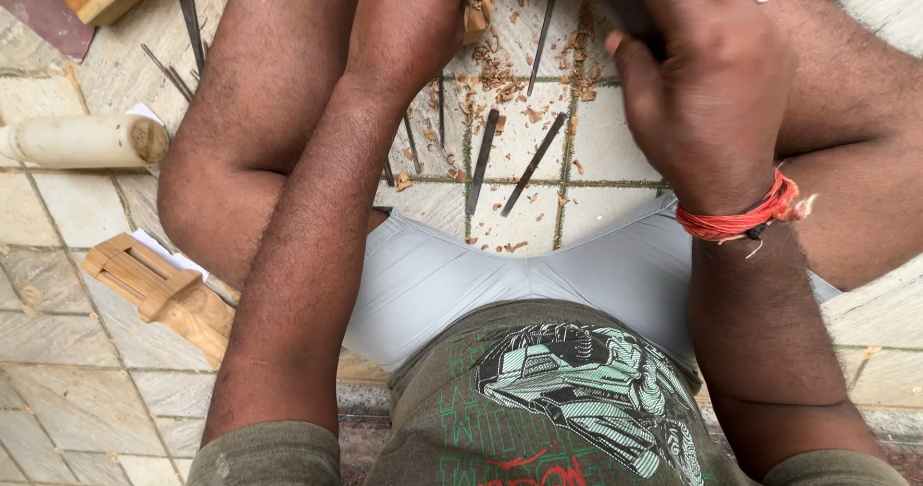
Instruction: The person sits on the floor and carves a small wooden figurine using a chisel and a wooden mallet. They repeatedly strike the chisel to shape the wood, occasionally rotating the piece to work on different sides.
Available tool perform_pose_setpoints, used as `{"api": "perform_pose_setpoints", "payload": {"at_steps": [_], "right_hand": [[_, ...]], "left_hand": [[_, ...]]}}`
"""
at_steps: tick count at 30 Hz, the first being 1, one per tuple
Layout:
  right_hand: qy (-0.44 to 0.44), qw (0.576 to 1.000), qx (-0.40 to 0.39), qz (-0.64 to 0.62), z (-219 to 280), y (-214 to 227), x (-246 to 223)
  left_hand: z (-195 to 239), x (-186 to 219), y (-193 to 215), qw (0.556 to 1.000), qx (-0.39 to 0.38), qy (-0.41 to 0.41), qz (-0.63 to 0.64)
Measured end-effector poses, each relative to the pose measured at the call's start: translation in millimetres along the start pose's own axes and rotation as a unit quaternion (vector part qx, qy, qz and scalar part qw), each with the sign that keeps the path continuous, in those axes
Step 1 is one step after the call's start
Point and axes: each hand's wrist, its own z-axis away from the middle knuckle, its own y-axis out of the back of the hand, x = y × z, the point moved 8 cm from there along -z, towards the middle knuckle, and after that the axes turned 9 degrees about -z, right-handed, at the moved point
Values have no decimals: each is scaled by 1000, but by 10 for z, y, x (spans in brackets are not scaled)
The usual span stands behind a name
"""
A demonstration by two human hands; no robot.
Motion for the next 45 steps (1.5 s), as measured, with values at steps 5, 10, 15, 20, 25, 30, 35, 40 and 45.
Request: {"api": "perform_pose_setpoints", "payload": {"at_steps": [5, 10, 15, 20, 25, 30, 35, 40, 45], "right_hand": [[-12, 999, 29, -36, 66, -74, 68], [-45, 998, -1, -37, 109, -154, 130], [-53, 998, -10, 29, 105, -149, 85], [-67, 996, 2, -61, 161, -114, 145], [-103, 983, -7, -150, 288, -109, 351], [-130, 951, 8, -281, 401, -182, 471], [-152, 923, -1, -353, 385, -262, 445], [-139, 936, -17, -322, 327, -257, 317], [-109, 950, -27, -290, 238, -188, 166]], "left_hand": [[6, 3, -10, 999, 1, -1, -41], [-22, 25, 2, 999, 4, -1, -39], [-31, 47, 34, 999, -7, 2, -44], [-29, 85, 56, 1000, -5, -2, -31], [107, -150, 41, 991, 2, 51, 127], [447, -510, 6, 973, 73, 135, 175], [483, -450, -119, 974, 124, 127, 143], [422, -381, -119, 973, 160, 95, 139], [416, -346, -132, 969, 166, 91, 160]]}}
